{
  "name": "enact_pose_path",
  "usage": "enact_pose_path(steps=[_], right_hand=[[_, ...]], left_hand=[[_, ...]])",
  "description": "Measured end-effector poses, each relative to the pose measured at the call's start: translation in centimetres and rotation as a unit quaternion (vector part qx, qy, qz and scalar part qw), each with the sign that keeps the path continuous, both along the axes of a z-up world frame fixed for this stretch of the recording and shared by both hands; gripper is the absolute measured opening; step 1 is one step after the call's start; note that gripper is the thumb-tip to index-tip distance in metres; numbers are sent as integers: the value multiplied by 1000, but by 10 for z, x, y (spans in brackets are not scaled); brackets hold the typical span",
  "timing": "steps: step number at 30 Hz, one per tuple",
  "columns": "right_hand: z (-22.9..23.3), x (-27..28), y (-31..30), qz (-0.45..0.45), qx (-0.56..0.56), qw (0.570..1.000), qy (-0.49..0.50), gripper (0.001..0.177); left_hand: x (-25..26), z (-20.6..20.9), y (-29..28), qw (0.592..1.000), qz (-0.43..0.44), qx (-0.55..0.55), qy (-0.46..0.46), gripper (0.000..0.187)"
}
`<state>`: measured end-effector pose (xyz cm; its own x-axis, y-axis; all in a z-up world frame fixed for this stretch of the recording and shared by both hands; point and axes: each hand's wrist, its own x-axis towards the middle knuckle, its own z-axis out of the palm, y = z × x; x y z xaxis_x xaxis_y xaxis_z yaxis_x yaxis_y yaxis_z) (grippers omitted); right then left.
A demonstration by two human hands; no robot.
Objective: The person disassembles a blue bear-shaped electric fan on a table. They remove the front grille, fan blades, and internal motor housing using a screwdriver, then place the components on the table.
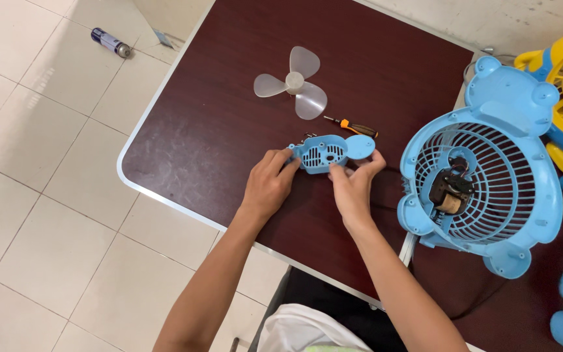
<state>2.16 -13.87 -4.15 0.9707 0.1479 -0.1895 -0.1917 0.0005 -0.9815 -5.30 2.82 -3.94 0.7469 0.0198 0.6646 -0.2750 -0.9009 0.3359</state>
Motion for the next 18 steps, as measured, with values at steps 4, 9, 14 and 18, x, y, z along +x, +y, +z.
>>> enact_pose_path(steps=[4,9,14,18], right_hand=[[12,-1,1,-15,22,998,64,58],[22,3,4,-36,5,996,81,46],[23,3,4,-36,-15,998,58,47],[29,6,3,-25,-16,999,18,52]], left_hand=[[-3,-2,2,1000,1,-11,23,20],[-1,0,1,999,9,-41,26,20],[0,9,0,999,11,-34,22,25],[1,17,1,1000,20,6,-10,26]])
